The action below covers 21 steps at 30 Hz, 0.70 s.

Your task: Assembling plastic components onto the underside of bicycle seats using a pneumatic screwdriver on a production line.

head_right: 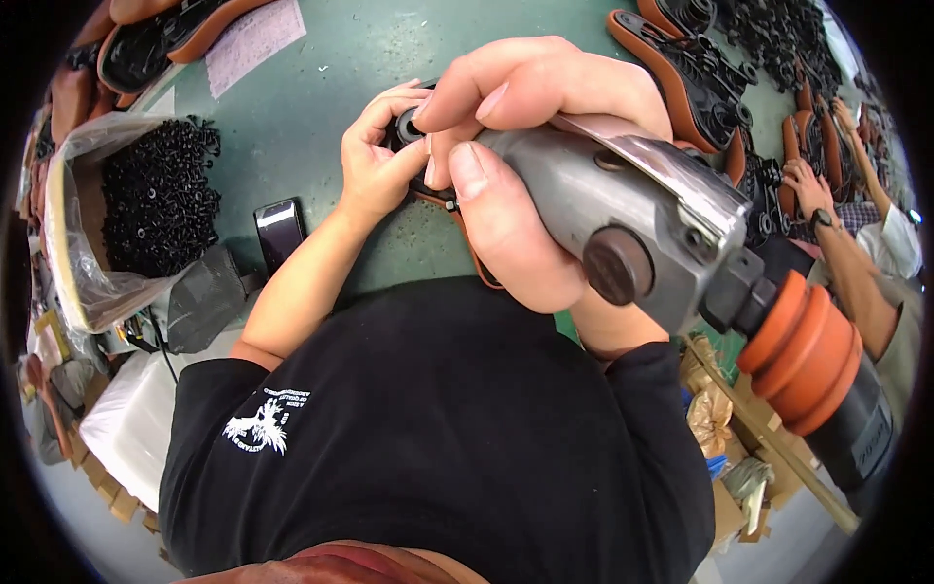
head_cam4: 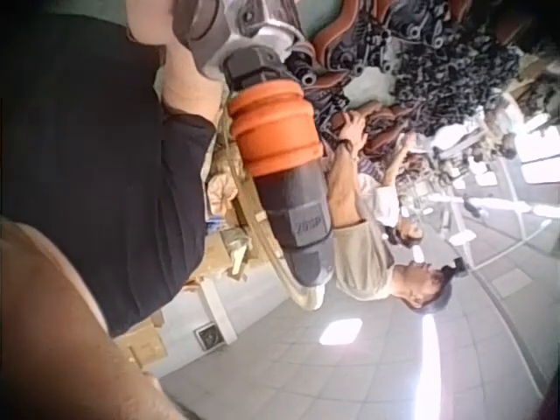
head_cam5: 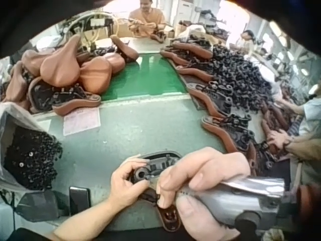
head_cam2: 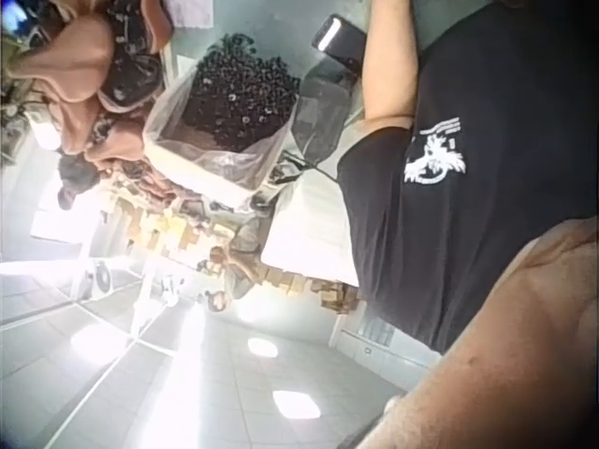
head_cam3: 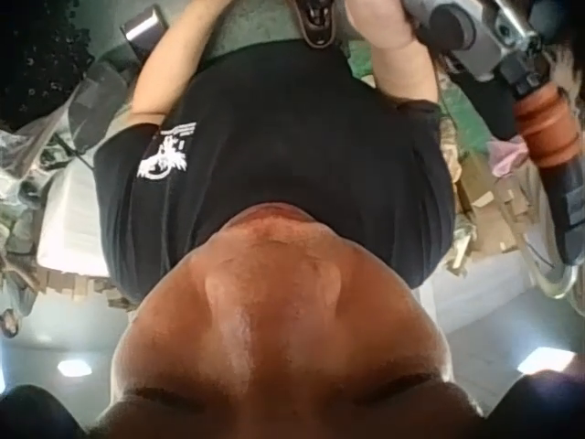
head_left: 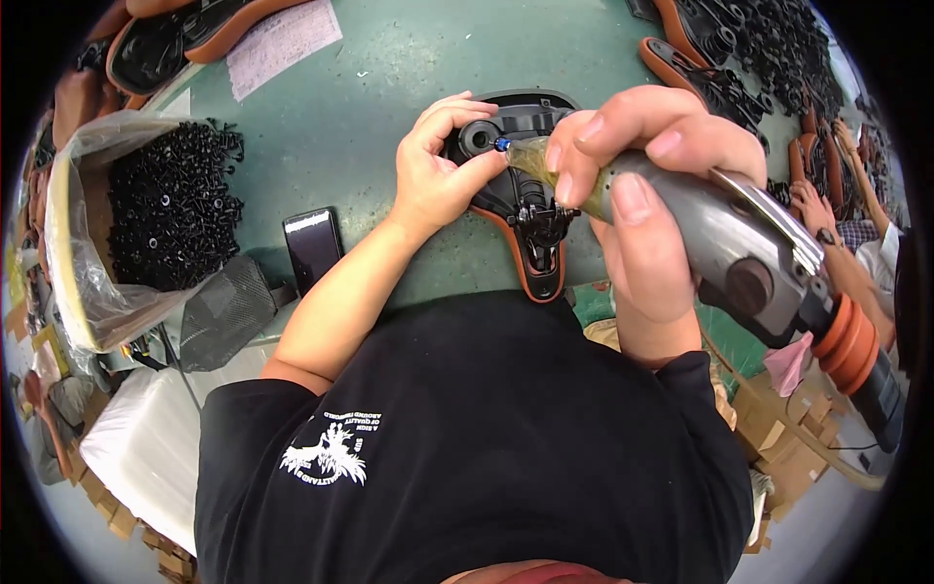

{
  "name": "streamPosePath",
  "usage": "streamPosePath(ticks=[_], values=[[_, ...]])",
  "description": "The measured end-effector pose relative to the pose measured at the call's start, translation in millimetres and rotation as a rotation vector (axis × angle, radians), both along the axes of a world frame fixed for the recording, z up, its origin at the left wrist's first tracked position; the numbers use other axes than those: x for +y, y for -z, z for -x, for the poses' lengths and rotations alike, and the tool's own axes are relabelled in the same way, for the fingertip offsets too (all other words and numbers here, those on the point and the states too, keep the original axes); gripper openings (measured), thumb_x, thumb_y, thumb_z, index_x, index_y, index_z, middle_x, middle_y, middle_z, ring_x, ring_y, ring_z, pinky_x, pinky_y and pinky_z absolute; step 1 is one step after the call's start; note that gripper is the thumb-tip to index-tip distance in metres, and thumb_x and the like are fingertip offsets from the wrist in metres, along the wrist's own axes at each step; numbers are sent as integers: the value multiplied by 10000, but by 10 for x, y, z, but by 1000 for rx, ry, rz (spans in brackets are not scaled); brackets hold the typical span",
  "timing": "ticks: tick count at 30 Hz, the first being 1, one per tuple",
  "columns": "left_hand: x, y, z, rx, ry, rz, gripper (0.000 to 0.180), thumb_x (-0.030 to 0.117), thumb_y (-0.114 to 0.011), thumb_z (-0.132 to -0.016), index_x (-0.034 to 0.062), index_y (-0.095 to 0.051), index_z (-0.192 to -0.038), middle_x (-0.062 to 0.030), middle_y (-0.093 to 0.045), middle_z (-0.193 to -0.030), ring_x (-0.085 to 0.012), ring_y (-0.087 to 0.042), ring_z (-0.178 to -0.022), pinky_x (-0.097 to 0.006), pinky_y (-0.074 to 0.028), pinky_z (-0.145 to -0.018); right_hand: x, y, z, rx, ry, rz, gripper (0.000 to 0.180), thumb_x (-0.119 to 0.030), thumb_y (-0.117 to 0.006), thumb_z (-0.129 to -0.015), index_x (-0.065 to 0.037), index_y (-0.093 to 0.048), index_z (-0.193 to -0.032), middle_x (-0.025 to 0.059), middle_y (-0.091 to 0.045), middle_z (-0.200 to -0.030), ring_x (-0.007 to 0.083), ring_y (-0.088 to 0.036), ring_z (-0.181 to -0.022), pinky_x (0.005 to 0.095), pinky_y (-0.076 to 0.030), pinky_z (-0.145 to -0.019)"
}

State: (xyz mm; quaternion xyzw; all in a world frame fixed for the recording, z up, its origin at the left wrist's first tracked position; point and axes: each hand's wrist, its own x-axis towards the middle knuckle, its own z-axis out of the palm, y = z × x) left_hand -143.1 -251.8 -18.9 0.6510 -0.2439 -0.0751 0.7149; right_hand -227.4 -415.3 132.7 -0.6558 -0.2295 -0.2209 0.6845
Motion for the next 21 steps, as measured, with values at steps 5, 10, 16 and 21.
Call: streamPosePath(ticks=[5,10,16,21], values=[[-19,116,16,-113,-92,-1,345,143,-859,-724,32,-732,-1025,-99,-767,-1159,-320,-659,-1220,-472,-447,-1150,126,116,-176,47,-39,108,298,18,-592,-985,-79,-458,-1233,225,-608,-1114,240,-647,-787,496,-580,-832],[-22,171,15,-154,-155,-12,385,222,-892,-707,63,-732,-1020,-87,-771,-1135,-353,-673,-1214,-475,-502,-1099,273,200,-302,23,-32,352,309,114,-595,-923,-51,-474,-1155,216,-638,-1046,236,-652,-782,462,-592,-837],[34,132,36,-194,-189,-22,405,240,-896,-698,68,-721,-1020,-104,-764,-1131,-376,-678,-1206,-485,-508,-1096,321,306,-471,57,-58,268,196,86,-644,-860,-30,-558,-993,172,-700,-896,252,-694,-772,415,-600,-806],[72,48,125,-232,-235,-78,433,259,-878,-726,60,-685,-1059,-121,-734,-1191,-403,-639,-1249,-499,-493,-1098,341,254,-484,39,-90,324,320,76,-663,-838,-27,-571,-1126,216,-745,-1026,256,-702,-793,385,-578,-819]])
